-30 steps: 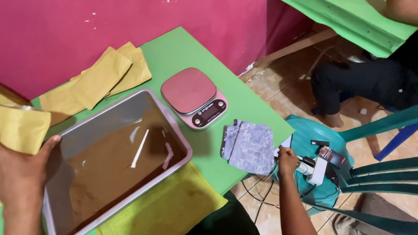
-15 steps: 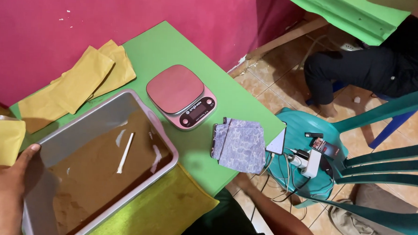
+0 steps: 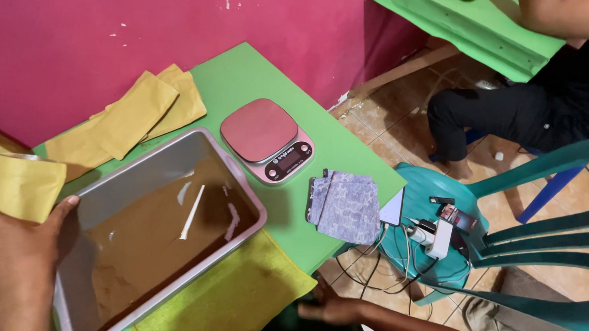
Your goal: Stirring and leveling coffee powder in a metal tray using a small spoon on a digital scale.
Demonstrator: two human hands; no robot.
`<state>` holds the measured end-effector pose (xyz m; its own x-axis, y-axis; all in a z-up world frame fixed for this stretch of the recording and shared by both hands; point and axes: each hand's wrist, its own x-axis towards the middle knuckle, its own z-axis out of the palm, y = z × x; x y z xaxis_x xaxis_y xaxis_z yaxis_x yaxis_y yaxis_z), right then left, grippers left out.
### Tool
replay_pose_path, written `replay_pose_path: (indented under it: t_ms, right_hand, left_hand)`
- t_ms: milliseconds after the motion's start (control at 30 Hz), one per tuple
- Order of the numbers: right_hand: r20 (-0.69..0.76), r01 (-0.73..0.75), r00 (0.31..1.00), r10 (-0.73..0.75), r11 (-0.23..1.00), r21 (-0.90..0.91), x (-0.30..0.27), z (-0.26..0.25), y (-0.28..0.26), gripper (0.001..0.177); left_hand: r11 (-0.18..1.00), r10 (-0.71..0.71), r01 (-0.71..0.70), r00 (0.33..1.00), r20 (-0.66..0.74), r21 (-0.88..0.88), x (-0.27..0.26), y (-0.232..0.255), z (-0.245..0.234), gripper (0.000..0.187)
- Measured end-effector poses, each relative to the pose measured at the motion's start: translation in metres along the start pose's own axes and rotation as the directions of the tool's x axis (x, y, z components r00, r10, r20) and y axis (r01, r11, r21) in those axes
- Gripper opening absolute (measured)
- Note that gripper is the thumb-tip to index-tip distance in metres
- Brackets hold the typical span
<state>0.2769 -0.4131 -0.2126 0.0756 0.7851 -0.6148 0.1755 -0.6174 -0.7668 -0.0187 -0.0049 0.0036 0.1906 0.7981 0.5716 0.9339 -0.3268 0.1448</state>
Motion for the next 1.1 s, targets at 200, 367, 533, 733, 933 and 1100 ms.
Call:
replay_pose_path:
  t_ms: [200,367,533,733,933,1100]
  right_hand:
    - [0.656,0.461,0.718,-0.232,0.865,-0.198,-0.094,-0.048,-0.103,0.043]
    - [-0.377,0.274,0.578,-0.724,0.607,-0.746,-0.104,-0.093,-0.144,0.022]
    - [-0.415,0.173,0.621,-0.665,0.633,-0.755,-0.063,-0.101,-0.137,0.037]
    - [-0.279,0.359,0.636,-0.720,0.596,-0.719,-0.050,-0.092,-0.162,0.033]
    - [-0.276,0.427,0.607,-0.745,0.599,-0.677,-0.090,-0.097,-0.290,0.033]
    - [0.127,0.520,0.591,-0.796,0.256,-0.815,-0.048,-0.059,-0.373,0.028]
  left_hand:
    - [0.917,0.089,-0.005,0.977,-0.192,0.398,-0.004,-0.001,0.000,0.112]
    - [0.940,0.114,-0.035,0.970,-0.216,0.340,-0.004,0.005,-0.005,0.120]
    - [0.928,0.137,-0.040,0.961,-0.240,0.371,-0.003,0.007,-0.005,0.119]
    - [0.939,0.063,0.001,0.983,-0.173,0.345,0.000,0.010,0.001,0.122]
    - [0.993,-0.060,0.071,0.992,-0.115,0.090,-0.003,0.019,-0.015,0.115]
    - [0.997,-0.078,0.078,0.990,-0.120,-0.006,0.000,0.016,0.000,0.117]
